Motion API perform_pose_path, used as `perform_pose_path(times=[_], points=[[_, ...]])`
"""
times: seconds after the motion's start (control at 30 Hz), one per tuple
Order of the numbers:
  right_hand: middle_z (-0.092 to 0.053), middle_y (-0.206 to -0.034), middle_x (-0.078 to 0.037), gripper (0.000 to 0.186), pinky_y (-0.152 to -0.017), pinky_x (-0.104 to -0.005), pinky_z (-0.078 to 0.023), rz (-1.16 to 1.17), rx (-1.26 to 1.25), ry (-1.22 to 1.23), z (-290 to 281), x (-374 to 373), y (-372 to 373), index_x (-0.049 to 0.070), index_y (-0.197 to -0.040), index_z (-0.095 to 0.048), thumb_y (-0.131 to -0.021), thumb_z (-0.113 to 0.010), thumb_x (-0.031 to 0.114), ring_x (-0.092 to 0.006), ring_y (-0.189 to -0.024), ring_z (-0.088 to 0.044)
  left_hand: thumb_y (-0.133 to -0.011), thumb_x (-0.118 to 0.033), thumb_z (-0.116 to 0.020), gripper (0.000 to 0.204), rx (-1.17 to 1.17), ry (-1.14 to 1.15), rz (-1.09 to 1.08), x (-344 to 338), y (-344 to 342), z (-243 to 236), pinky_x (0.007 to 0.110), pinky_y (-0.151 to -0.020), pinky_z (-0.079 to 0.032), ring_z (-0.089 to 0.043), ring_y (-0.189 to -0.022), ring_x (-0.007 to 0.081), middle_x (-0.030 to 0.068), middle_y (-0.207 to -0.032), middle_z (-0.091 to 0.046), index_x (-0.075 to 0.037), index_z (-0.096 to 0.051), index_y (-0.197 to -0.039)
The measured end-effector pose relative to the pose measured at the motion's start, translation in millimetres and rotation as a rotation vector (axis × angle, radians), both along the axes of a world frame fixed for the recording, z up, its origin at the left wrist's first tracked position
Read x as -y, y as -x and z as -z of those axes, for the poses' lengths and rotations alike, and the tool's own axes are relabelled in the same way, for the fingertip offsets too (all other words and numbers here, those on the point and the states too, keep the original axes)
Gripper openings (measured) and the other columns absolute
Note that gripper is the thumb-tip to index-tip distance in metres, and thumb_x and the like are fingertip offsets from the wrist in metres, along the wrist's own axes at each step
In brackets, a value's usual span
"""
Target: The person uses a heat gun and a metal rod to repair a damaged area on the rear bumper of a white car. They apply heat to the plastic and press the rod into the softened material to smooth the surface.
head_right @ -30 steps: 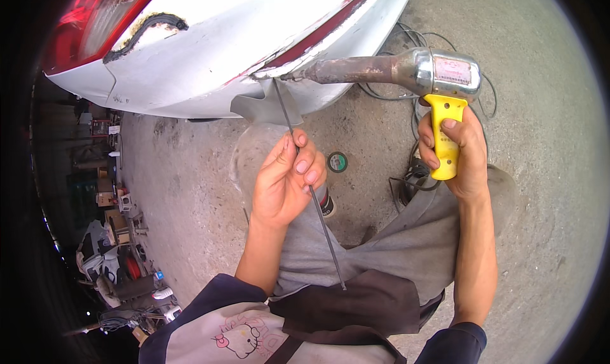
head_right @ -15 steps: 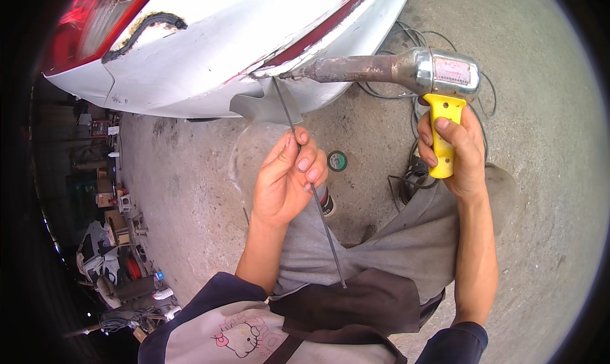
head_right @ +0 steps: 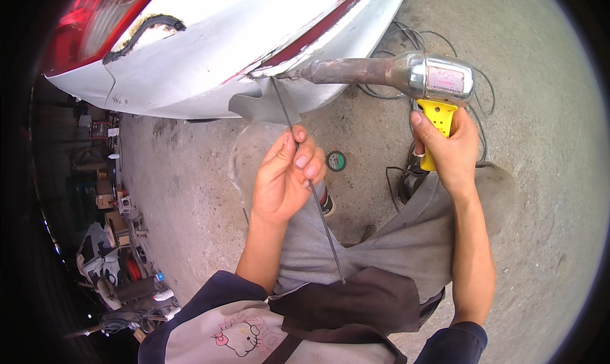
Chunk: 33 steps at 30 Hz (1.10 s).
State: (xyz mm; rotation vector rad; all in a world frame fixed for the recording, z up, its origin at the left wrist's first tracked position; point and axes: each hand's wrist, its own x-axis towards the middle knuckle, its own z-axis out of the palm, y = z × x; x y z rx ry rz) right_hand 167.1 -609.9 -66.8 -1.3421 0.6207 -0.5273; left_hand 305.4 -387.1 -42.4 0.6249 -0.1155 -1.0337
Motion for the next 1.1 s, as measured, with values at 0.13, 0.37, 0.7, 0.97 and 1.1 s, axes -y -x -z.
perform_pose_path(times=[0.13, 0.37, 0.7, 0.97, 1.1], points=[[-0.062, -0.073, -0.002, 0.029, -0.051, -0.0226, -0.045, 0.102, -0.063, 0.082, 5, -5, -5, 0.001, -0.1, -0.059, -0.09, -0.076, 0.022, -0.0078, -0.055, -0.057, -0.109, -0.023, -0.037, 0.021, 0.011, -0.003, -0.007, 1, 1, 0, 0.028, -0.06, -0.038, -0.048, -0.073, 0.0164, 0.0027, -0.08, -0.048, -0.005, -0.048, -0.111], [-0.061, -0.07, -0.001, 0.027, -0.05, -0.0228, -0.044, 0.109, -0.081, 0.074, 2, -10, -8, 0.0, -0.098, -0.059, -0.09, -0.074, 0.021, -0.0075, -0.055, -0.056, -0.109, -0.023, -0.037, 0.021, 0.015, -0.011, -0.007, 3, 1, 0, 0.027, -0.059, -0.039, -0.049, -0.073, 0.0165, 0.0029, -0.08, -0.048, -0.005, -0.048, -0.111], [-0.06, -0.07, 0.0, 0.025, -0.049, -0.0226, -0.042, 0.077, -0.084, 0.065, -2, -4, -3, 0.0, -0.098, -0.058, -0.089, -0.074, 0.017, -0.0066, -0.053, -0.053, -0.11, -0.024, -0.036, 0.022, 0.031, -0.02, -0.015, 3, 2, 0, 0.027, -0.059, -0.039, -0.048, -0.073, 0.0165, 0.0028, -0.08, -0.049, -0.005, -0.049, -0.111], [-0.059, -0.068, 0.0, 0.023, -0.049, -0.0226, -0.041, 0.082, -0.088, 0.061, 1, -6, -1, 0.0, -0.097, -0.057, -0.09, -0.073, 0.015, -0.0065, -0.053, -0.053, -0.11, -0.024, -0.035, 0.023, 0.032, -0.021, -0.016, 2, 1, -1, 0.027, -0.059, -0.039, -0.048, -0.073, 0.0166, 0.0028, -0.08, -0.049, -0.006, -0.049, -0.112], [-0.059, -0.068, -0.001, 0.023, -0.049, -0.0229, -0.041, 0.115, -0.056, 0.06, 2, -6, -2, 0.0, -0.096, -0.057, -0.091, -0.073, 0.016, -0.007, -0.053, -0.053, -0.11, -0.025, -0.035, 0.024, 0.031, -0.021, -0.014, 1, 0, -2, 0.027, -0.059, -0.039, -0.048, -0.073, 0.0169, 0.003, -0.08, -0.049, -0.006, -0.049, -0.112]])
